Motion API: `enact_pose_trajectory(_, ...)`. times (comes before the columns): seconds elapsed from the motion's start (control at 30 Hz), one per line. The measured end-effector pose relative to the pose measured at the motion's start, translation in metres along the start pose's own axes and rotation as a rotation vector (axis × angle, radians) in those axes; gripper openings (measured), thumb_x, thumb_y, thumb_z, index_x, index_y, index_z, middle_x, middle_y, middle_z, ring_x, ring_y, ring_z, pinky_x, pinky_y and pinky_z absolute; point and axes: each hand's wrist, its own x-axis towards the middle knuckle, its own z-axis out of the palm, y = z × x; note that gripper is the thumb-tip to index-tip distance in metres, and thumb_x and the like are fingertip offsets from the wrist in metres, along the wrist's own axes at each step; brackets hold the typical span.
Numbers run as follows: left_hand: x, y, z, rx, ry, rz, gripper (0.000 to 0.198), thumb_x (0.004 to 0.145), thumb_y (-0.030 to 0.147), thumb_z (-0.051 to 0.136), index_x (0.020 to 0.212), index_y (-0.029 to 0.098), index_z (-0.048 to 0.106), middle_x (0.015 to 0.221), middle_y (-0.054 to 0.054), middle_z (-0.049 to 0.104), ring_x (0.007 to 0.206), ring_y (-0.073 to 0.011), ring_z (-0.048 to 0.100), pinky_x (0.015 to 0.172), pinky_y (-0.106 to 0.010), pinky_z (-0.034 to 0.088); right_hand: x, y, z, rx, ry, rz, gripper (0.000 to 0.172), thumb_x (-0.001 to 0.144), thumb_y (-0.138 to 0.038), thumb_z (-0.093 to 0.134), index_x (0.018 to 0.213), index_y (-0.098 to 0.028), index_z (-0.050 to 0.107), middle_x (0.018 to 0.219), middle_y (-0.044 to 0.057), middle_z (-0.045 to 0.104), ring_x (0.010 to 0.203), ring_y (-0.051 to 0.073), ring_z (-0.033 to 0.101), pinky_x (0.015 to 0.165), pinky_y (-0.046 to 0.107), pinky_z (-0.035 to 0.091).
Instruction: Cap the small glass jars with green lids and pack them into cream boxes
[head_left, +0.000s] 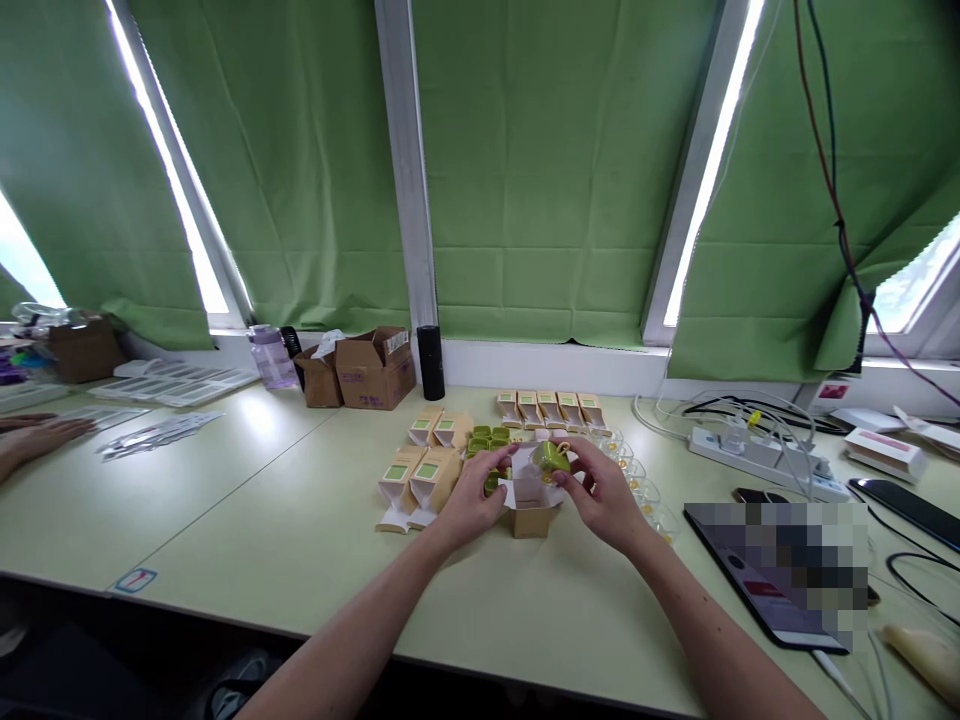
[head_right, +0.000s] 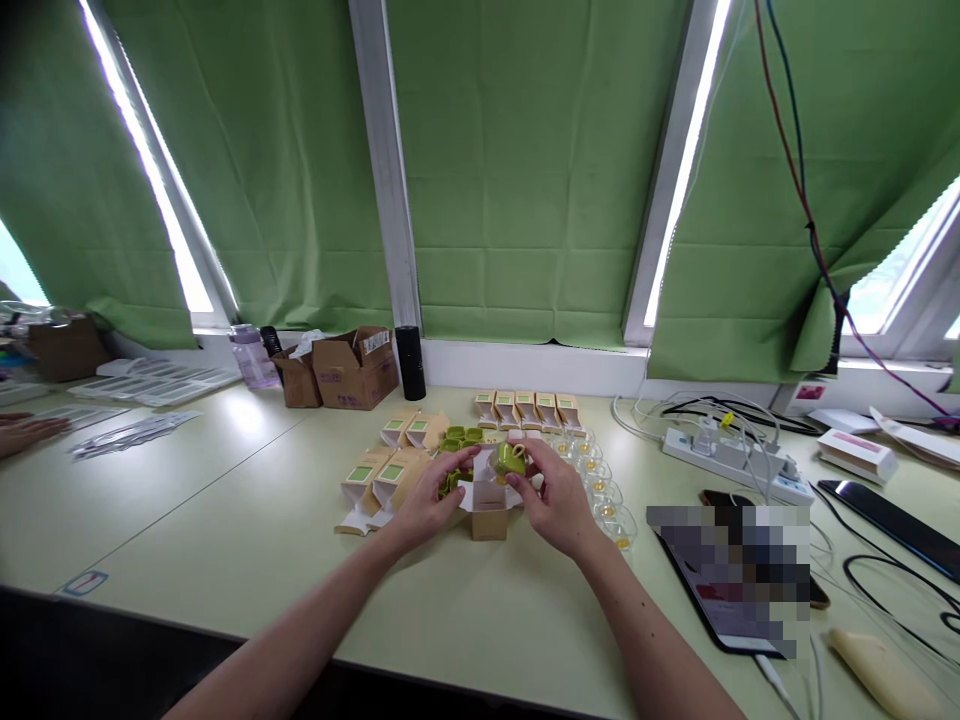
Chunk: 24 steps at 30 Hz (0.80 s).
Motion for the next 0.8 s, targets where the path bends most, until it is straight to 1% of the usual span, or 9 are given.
enact_pose_trajectory(0.13, 0.0, -0.006, 0.001, 0.007, -0.004, 0.007, 0.072, 0.082, 0.009, 0.054, 0.152, 0.026, 0.055, 0.121, -0.009, 0.065, 0.121, -0.0272, 0.058, 0.113, -0.049, 0.045, -0.002, 0.0, 0.0, -0.085, -0.048, 0.0, 0.031, 0.097, -0.032, 0.06, 0.127, -0.028, 0.063, 0.129, 0.008, 0.07, 0.081, 0.019, 0.071, 0.057, 0.029, 0.053)
enact_pose_trajectory(0.23, 0.0, -0.008, 0.002, 0.024, -0.009, 0.003, 0.072, 0.083, 0.009, 0.053, 0.153, 0.026, 0.054, 0.118, -0.009, 0.064, 0.118, -0.027, 0.058, 0.112, -0.05, 0.045, -0.004, -0.002, 0.002, -0.117, -0.073, -0.012, 0.035, 0.096, -0.031, 0.061, 0.13, -0.028, 0.062, 0.128, 0.009, 0.071, 0.084, 0.021, 0.072, 0.06, 0.031, 0.054)
enact_pose_trajectory(0.33, 0.0, -0.008, 0.002, 0.035, -0.011, 0.004, 0.072, 0.083, 0.009, 0.053, 0.153, 0.026, 0.054, 0.119, -0.009, 0.064, 0.117, -0.0268, 0.058, 0.111, -0.05, 0.046, -0.005, -0.004, 0.004, -0.143, -0.084, -0.012, 0.038, 0.094, -0.03, 0.063, 0.132, -0.028, 0.06, 0.12, 0.008, 0.074, 0.086, 0.022, 0.072, 0.062, 0.032, 0.054)
enact_pose_trajectory(0.5, 0.0, -0.006, 0.001, 0.039, -0.003, 0.039, 0.071, 0.084, 0.009, 0.054, 0.152, 0.027, 0.055, 0.116, -0.008, 0.065, 0.115, -0.0257, 0.059, 0.112, -0.049, 0.045, -0.007, -0.009, 0.007, -0.234, -0.113, -0.028, 0.029, 0.091, -0.026, 0.064, 0.12, -0.027, 0.061, 0.103, 0.005, 0.074, 0.088, 0.024, 0.07, 0.069, 0.034, 0.052)
enact_pose_trajectory(0.7, 0.0, -0.006, 0.002, 0.035, 0.005, 0.044, 0.07, 0.083, 0.008, 0.054, 0.151, 0.024, 0.056, 0.116, -0.01, 0.064, 0.117, -0.0266, 0.059, 0.112, -0.05, 0.046, -0.01, -0.013, 0.011, -0.267, -0.174, -0.045, 0.025, 0.088, -0.021, 0.065, 0.112, -0.026, 0.059, 0.105, 0.006, 0.071, 0.089, 0.025, 0.065, 0.07, 0.035, 0.05)
enact_pose_trajectory(0.8, 0.001, -0.006, 0.003, 0.048, 0.01, 0.038, 0.069, 0.083, 0.009, 0.053, 0.151, 0.024, 0.056, 0.116, -0.01, 0.063, 0.117, -0.0267, 0.059, 0.111, -0.05, 0.046, -0.01, -0.014, 0.014, -0.266, -0.177, -0.067, 0.025, 0.089, -0.019, 0.064, 0.112, -0.025, 0.058, 0.106, 0.007, 0.07, 0.092, 0.026, 0.064, 0.071, 0.036, 0.05)
